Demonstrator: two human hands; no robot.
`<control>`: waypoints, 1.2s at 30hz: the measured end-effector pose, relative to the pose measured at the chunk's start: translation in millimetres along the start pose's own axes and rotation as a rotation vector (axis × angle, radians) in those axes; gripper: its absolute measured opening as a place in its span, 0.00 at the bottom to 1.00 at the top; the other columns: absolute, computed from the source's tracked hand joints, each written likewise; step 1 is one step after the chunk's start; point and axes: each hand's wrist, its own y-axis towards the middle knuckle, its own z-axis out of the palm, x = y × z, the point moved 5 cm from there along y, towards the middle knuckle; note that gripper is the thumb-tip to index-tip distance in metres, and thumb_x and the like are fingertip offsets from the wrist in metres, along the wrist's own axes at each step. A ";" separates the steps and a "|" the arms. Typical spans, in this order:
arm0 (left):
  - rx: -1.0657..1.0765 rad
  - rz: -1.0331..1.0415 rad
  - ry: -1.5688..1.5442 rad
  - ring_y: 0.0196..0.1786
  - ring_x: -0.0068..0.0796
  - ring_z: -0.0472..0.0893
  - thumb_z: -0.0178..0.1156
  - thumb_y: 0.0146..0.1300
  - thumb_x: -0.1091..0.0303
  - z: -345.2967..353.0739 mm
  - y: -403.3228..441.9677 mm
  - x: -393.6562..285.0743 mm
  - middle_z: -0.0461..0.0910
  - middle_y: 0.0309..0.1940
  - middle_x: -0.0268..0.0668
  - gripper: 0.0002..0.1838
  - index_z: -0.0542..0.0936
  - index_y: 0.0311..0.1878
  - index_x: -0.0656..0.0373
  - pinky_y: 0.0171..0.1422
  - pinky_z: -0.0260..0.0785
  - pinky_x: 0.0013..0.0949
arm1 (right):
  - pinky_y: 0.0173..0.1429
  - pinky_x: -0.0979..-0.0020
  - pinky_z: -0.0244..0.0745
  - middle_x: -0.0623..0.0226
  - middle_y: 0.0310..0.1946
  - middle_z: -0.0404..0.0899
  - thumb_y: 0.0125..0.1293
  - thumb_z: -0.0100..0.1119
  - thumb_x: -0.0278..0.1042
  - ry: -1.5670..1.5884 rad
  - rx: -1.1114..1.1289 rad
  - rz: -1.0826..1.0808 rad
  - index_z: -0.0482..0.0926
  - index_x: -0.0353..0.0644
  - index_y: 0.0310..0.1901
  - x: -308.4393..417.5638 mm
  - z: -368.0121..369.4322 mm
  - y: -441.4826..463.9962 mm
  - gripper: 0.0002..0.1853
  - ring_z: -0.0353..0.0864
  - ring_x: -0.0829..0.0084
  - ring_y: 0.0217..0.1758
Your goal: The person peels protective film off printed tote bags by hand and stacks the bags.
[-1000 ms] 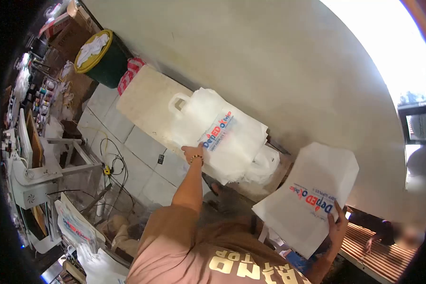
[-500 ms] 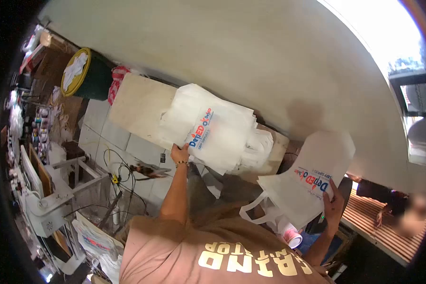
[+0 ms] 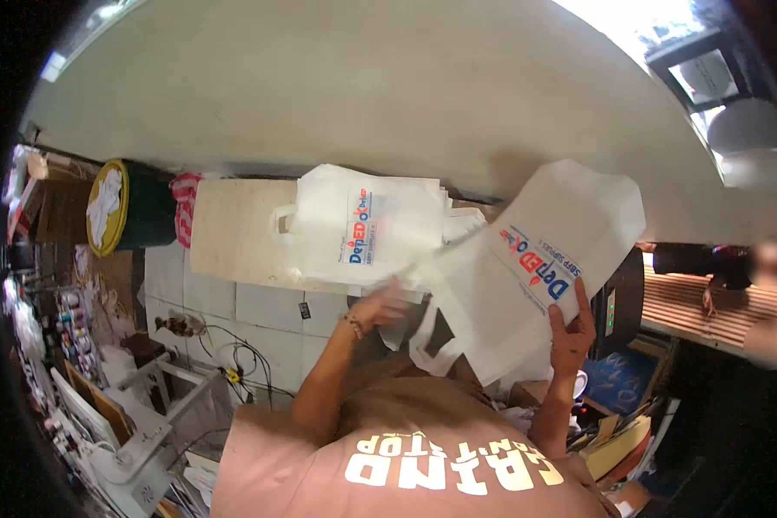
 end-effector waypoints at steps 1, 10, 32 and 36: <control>0.168 0.009 -0.050 0.48 0.32 0.81 0.48 0.68 0.30 26.8 -11.6 -9.4 0.81 0.48 0.40 0.41 0.73 0.62 0.63 0.50 0.75 0.39 | 0.66 0.72 0.67 0.52 0.64 0.72 0.63 0.60 0.14 0.023 -0.077 0.048 0.66 0.35 0.71 3.4 8.1 -8.0 0.33 0.74 0.69 0.62; -0.188 0.462 0.410 0.48 0.30 0.84 0.70 0.60 0.73 -48.8 -57.5 -117.3 0.85 0.47 0.41 0.21 0.78 0.55 0.65 0.55 0.78 0.35 | 0.65 0.69 0.70 0.55 0.61 0.73 0.61 0.66 0.17 0.257 -0.221 0.249 0.69 0.32 0.66 -67.1 159.8 -89.7 0.30 0.76 0.68 0.59; -0.479 0.374 1.483 0.79 0.61 0.47 0.74 0.44 0.36 -79.9 88.6 -99.9 0.45 0.78 0.57 0.64 0.49 0.80 0.47 0.77 0.49 0.62 | 0.62 0.58 0.72 0.56 0.49 0.82 0.56 0.71 0.43 -0.297 0.073 0.459 0.82 0.51 0.54 -173.8 308.9 -57.1 0.23 0.78 0.55 0.57; -0.433 0.038 1.593 0.79 0.69 0.38 0.73 0.41 0.30 -30.5 111.1 -90.0 0.26 0.80 0.51 0.65 0.43 0.79 0.23 0.66 0.60 0.77 | 0.66 0.54 0.70 0.54 0.56 0.77 0.58 0.68 0.44 -0.317 0.142 0.538 0.76 0.52 0.61 -189.4 316.4 -62.9 0.28 0.75 0.52 0.62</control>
